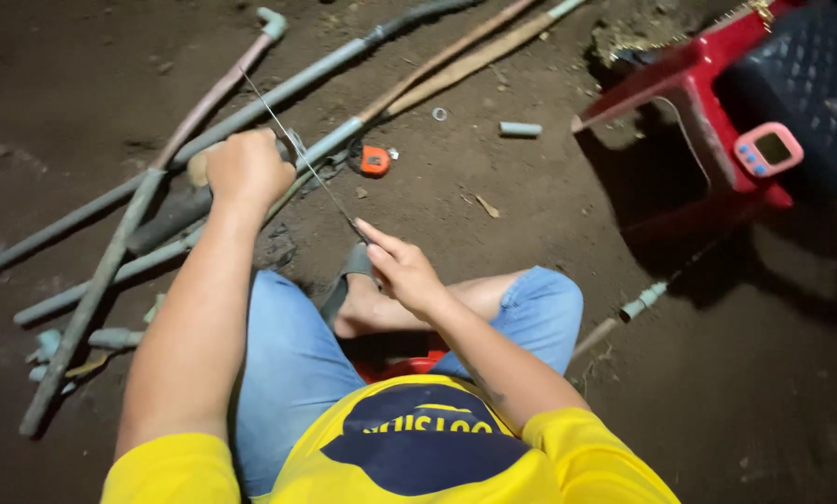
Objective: The person sits on a small stool and uses a hand saw to cut a grey PVC pipe that is resting on a rock. They hold the pipe with their left hand and saw with their right hand, performing a repetitive back-and-forth motion.
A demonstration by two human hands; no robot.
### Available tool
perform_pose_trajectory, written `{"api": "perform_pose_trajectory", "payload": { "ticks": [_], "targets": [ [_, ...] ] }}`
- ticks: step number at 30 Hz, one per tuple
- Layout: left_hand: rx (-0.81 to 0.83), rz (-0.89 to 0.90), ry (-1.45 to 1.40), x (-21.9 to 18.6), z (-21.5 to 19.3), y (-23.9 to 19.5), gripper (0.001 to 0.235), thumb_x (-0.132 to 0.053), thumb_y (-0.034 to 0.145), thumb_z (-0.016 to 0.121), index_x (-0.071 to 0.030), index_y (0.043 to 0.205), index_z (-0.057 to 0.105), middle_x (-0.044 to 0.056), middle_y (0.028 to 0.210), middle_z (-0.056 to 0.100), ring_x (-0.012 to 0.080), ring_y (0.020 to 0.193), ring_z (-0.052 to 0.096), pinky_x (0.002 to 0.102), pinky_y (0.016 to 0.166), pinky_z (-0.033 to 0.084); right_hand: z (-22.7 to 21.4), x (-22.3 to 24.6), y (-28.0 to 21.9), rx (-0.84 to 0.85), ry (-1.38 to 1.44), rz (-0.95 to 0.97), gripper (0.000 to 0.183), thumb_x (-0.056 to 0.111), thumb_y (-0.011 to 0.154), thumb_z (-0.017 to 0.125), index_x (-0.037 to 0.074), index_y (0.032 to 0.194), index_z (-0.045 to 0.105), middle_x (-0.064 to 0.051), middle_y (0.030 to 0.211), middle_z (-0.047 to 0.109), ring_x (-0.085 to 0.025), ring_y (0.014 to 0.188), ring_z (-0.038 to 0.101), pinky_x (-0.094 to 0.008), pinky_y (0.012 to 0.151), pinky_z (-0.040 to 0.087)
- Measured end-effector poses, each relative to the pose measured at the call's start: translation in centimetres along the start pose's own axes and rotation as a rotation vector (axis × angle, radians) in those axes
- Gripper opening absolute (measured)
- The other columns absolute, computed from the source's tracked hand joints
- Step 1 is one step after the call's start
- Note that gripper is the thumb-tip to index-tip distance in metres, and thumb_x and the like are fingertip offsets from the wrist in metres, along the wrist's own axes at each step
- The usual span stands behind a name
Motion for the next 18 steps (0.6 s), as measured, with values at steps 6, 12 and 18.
{"api": "perform_pose_trajectory", "payload": {
  "ticks": [6, 12, 18],
  "targets": [
    [0.002, 0.042, -0.109, -1.5, -0.3, -0.6, 0.027, -0.015, 0.076, 0.074, -0.007, 0.101, 0.082, 0.018, 0.091, 0.079, 0.0436, 0.096, 0.078, 0.057, 0.080, 0.061, -0.1, 0.0, 0.7, -0.004, 0.102, 0.018, 0.047, 0.030, 0.111, 0.054, 0.025, 0.157, 0.057, -0.005, 0.058, 0.057, -0.012, 0.042, 0.049, -0.023, 0.038, 0.038],
    [0.039, -0.044, -0.118, 1.8, 0.6, 0.2, 0.028, -0.017, 0.078, 0.065, -0.007, 0.099, 0.079, 0.016, 0.090, 0.079, 0.0430, 0.095, 0.078, 0.057, 0.078, 0.060, -0.1, -0.6, -1.2, 0.015, 0.038, 0.055, 0.045, 0.027, 0.110, 0.056, 0.024, 0.154, 0.061, -0.008, 0.059, 0.060, -0.014, 0.041, 0.054, -0.024, 0.036, 0.040],
    [0.016, 0.047, -0.122, -1.6, -0.9, -0.4, 0.022, -0.010, 0.076, 0.068, -0.004, 0.093, 0.080, 0.016, 0.083, 0.078, 0.0398, 0.086, 0.078, 0.051, 0.076, 0.061, -0.3, 0.3, 0.7, 0.000, 0.132, 0.051, 0.048, 0.026, 0.111, 0.054, 0.024, 0.159, 0.055, -0.007, 0.059, 0.055, -0.012, 0.041, 0.046, -0.023, 0.036, 0.035]
  ]
}}
Point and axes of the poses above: each hand's wrist, its own y-axis towards the middle knuckle, its own z-axis out of the palm, x = y × z, the point moved 4 cm from there along y, towards the middle knuckle
